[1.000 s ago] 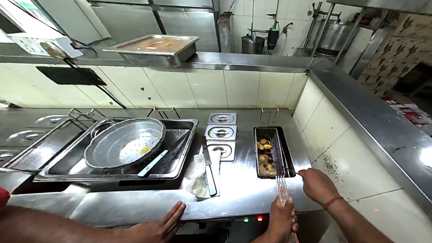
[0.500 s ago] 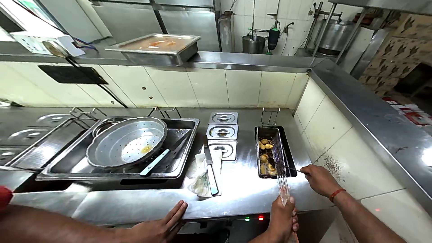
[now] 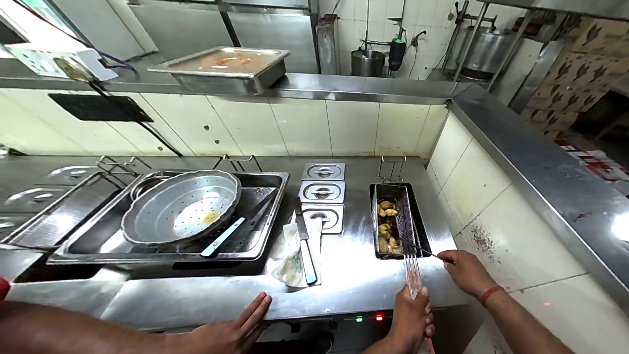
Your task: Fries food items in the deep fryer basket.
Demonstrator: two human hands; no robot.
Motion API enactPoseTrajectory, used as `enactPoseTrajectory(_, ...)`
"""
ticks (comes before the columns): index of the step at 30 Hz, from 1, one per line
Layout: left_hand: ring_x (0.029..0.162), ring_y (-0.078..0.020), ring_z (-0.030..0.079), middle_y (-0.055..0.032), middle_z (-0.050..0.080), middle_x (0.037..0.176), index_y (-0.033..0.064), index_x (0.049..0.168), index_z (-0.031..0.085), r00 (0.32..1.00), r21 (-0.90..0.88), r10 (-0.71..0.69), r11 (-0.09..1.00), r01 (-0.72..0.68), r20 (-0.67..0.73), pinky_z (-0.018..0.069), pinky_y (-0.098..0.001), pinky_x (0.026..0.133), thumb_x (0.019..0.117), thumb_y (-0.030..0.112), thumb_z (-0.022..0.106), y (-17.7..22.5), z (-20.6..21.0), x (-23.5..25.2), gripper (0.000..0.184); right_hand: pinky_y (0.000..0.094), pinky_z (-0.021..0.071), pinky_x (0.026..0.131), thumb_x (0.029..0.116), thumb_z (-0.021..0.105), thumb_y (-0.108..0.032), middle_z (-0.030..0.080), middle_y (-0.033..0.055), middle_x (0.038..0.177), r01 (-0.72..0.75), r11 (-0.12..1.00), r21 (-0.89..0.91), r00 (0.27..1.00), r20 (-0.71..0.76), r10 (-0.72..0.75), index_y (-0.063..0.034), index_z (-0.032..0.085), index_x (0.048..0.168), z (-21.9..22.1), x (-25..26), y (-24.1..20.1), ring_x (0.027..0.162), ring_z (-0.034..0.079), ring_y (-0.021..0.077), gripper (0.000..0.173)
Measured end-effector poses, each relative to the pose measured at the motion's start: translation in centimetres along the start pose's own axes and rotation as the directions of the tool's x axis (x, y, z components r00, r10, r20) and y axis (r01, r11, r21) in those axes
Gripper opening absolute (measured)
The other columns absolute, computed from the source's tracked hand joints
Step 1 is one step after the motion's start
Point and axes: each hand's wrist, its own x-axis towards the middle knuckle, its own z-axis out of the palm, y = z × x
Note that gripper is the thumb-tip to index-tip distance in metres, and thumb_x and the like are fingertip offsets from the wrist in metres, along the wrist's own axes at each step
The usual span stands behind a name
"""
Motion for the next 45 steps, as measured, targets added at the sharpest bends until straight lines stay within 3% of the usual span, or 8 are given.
enactPoseTrajectory(4, 0.042, -0.0108, 0.047, -0.0020, 0.048, 0.064, 0.0051, 0.110, 0.046, 1.000, -0.028, -0.003, 1.000, 0.003, 0.009, 0.0456, -0.0247, 0.039, 0.1108, 0.022, 0.046, 0.1, -0.2, 0.0, 0.017, 0.0490, 0.0511, 0.100, 0.1004, 0.049, -0.007, 0.067, 0.0138, 0.121, 0.033, 0.949, -0.314, 0.999, -0.010, -0.038, -0.0136, 0.068, 0.132, 0.7, -0.5, -1.7, 0.116, 0.064, 0.0311, 0.038)
enactPoseTrajectory(8, 0.042, -0.0103, 0.046, -0.0020, 0.048, 0.064, 0.0049, 0.110, 0.046, 1.000, -0.029, -0.004, 1.000, 0.004, 0.010, 0.0455, -0.0244, 0.039, 0.1108, 0.023, 0.046, 0.1, -0.4, 0.0, 0.018, 0.0489, 0.0498, 0.101, 0.1006, 0.049, -0.007, 0.067, 0.0149, 0.121, 0.053, 0.948, -0.315, 0.999, 0.010, -0.053, -0.0122, 0.068, 0.131, 0.8, -0.3, -1.8, 0.116, 0.064, 0.0314, 0.037)
enactPoseTrajectory(12, 0.043, -0.0103, 0.046, -0.0017, 0.048, 0.064, 0.0052, 0.109, 0.047, 1.000, -0.038, -0.005, 0.999, 0.005, 0.004, 0.0454, -0.0245, 0.039, 0.1111, 0.023, 0.046, 0.1, -0.5, 0.0, 0.018, 0.0465, 0.0478, 0.105, 0.1022, 0.049, -0.007, 0.069, 0.0149, 0.123, 0.047, 0.992, -0.118, 0.999, -0.005, -0.048, -0.0085, 0.069, 0.129, 1.0, -0.4, -0.7, 0.117, 0.064, 0.0284, 0.034)
enactPoseTrajectory(20, 0.043, -0.0101, 0.046, -0.0018, 0.048, 0.065, 0.0044, 0.109, 0.047, 1.000, -0.044, 0.001, 0.999, 0.000, 0.007, 0.0452, -0.0241, 0.040, 0.1108, 0.022, 0.046, -0.1, -0.6, 0.0, 0.018, 0.0430, 0.0541, 0.086, 0.1021, 0.053, -0.010, 0.071, 0.0103, 0.114, -0.070, 0.968, 0.242, 0.996, -0.029, 0.079, -0.0101, 0.071, 0.126, 3.0, -0.6, 2.1, 0.097, 0.068, 0.0213, 0.030)
enactPoseTrajectory(23, 0.042, -0.0100, 0.046, -0.0015, 0.048, 0.065, 0.0048, 0.110, 0.047, 1.000, -0.043, 0.008, 0.999, -0.008, 0.011, 0.0451, -0.0243, 0.039, 0.1110, 0.022, 0.045, -0.1, -0.6, 0.1, 0.017, 0.0477, 0.0497, 0.101, 0.1018, 0.050, -0.008, 0.071, 0.0138, 0.121, -0.060, 0.994, 0.095, 0.998, -0.016, 0.062, -0.0078, 0.070, 0.127, 2.0, -1.0, 0.7, 0.114, 0.066, 0.0266, 0.032)
enactPoseTrajectory(33, 0.043, -0.0099, 0.047, -0.0012, 0.048, 0.064, 0.0052, 0.109, 0.047, 0.999, -0.058, 0.002, 0.998, 0.000, 0.034, 0.0455, -0.0240, 0.039, 0.1106, 0.022, 0.047, 0.1, -0.6, 0.0, 0.017, 0.0517, 0.0498, 0.101, 0.0975, 0.054, -0.006, 0.070, 0.0126, 0.121, 0.090, 0.927, -0.363, 0.995, 0.077, -0.067, -0.0134, 0.071, 0.125, -2.0, 1.7, -2.2, 0.116, 0.064, 0.0312, 0.034)
enactPoseTrajectory(40, 0.043, -0.0100, 0.047, -0.0015, 0.048, 0.064, 0.0053, 0.109, 0.047, 1.000, -0.068, -0.012, 0.998, 0.014, 0.027, 0.0453, -0.0241, 0.039, 0.1111, 0.022, 0.045, 0.3, -1.1, 0.2, 0.017, 0.0484, 0.0504, 0.099, 0.1001, 0.057, -0.006, 0.072, 0.0094, 0.120, 0.095, 0.989, -0.111, 0.995, 0.054, -0.089, -0.0131, 0.074, 0.123, -3.9, 2.4, 0.2, 0.111, 0.066, 0.0244, 0.029)
enactPoseTrajectory(45, 0.043, -0.0103, 0.047, -0.0017, 0.048, 0.064, 0.0056, 0.109, 0.046, 0.999, -0.083, -0.028, 0.996, 0.029, 0.018, 0.0454, -0.0242, 0.039, 0.1115, 0.024, 0.045, 0.4, -1.0, 0.3, 0.019, 0.0505, 0.0485, 0.104, 0.0991, 0.055, -0.005, 0.071, 0.0104, 0.123, 0.053, 0.975, -0.216, 0.998, 0.050, -0.044, -0.0136, 0.073, 0.125, -2.8, 2.0, -2.2, 0.118, 0.065, 0.0279, 0.033)
